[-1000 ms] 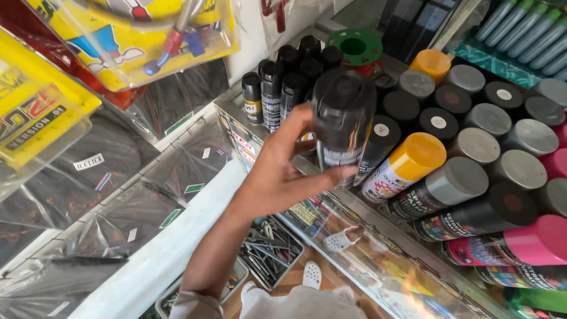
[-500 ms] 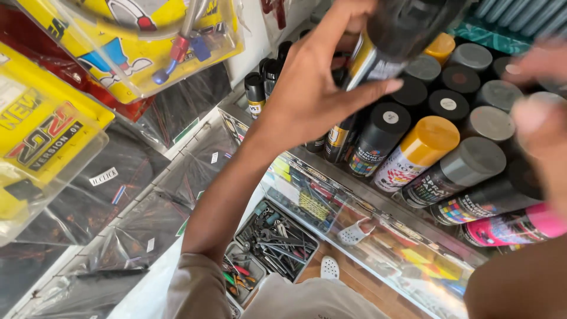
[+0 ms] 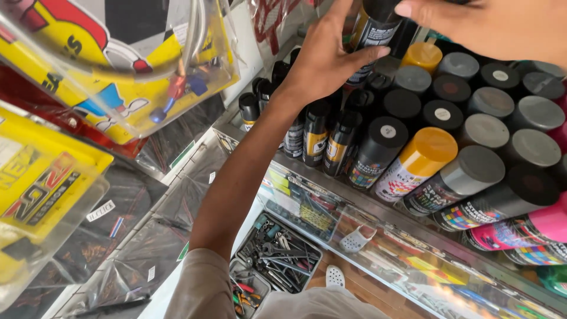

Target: The person is wiping spray cans with a cloth and organizing them on a shelf in a parts shop.

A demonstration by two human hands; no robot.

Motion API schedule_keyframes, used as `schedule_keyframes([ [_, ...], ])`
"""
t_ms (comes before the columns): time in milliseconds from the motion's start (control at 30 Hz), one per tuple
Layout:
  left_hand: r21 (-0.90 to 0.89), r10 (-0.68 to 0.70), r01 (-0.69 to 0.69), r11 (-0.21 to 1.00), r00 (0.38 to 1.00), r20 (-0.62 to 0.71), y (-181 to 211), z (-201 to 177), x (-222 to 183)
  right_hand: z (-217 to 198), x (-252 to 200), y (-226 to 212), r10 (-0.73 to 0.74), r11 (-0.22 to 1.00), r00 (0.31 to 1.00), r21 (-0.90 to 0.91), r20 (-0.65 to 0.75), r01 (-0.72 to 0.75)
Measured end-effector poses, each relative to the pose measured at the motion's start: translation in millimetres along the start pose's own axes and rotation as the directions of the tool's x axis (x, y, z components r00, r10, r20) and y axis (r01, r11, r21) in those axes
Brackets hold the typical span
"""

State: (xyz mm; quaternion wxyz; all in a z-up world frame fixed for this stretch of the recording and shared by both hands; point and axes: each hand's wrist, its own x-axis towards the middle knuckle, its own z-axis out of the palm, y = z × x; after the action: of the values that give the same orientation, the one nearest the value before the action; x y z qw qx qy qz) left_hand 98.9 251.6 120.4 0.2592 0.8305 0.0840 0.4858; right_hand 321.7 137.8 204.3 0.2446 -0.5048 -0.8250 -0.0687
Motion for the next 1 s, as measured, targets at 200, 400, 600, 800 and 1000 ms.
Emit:
schedule_keyframes([
  [200,-0.046,-0.062,0.064,0.997,0.997,0.035,-36.2,9.8,8.1,4.6,32.6,46.3,0.040,0.995,0.991,-0.100,0.130,-0.027],
  [400,-0.062,-0.129,0.134,0.989,0.988,0.084,-44.4,4.4,9.9,7.8,65.1,58.3,-0.028,0.999,0.970,0.024,0.241,0.023],
  [600,0.019,-0.190,0.189,0.982,0.973,0.130,-56.8,8.8,0.6,23.3,84.1,60.1,-0.053,0.994,0.936,0.104,0.347,0.018],
  [800,0.024,-0.186,0.184,0.983,0.974,0.127,-55.7,-0.1,-1.9,41.8,89.0,51.0,0.045,0.980,0.899,-0.195,0.436,0.045],
  [1000,0.110,-0.196,0.189,0.976,0.979,0.057,-51.4,-6.3,-5.6,70.1,83.9,46.0,0.102,0.942,0.866,-0.328,0.490,0.074],
])
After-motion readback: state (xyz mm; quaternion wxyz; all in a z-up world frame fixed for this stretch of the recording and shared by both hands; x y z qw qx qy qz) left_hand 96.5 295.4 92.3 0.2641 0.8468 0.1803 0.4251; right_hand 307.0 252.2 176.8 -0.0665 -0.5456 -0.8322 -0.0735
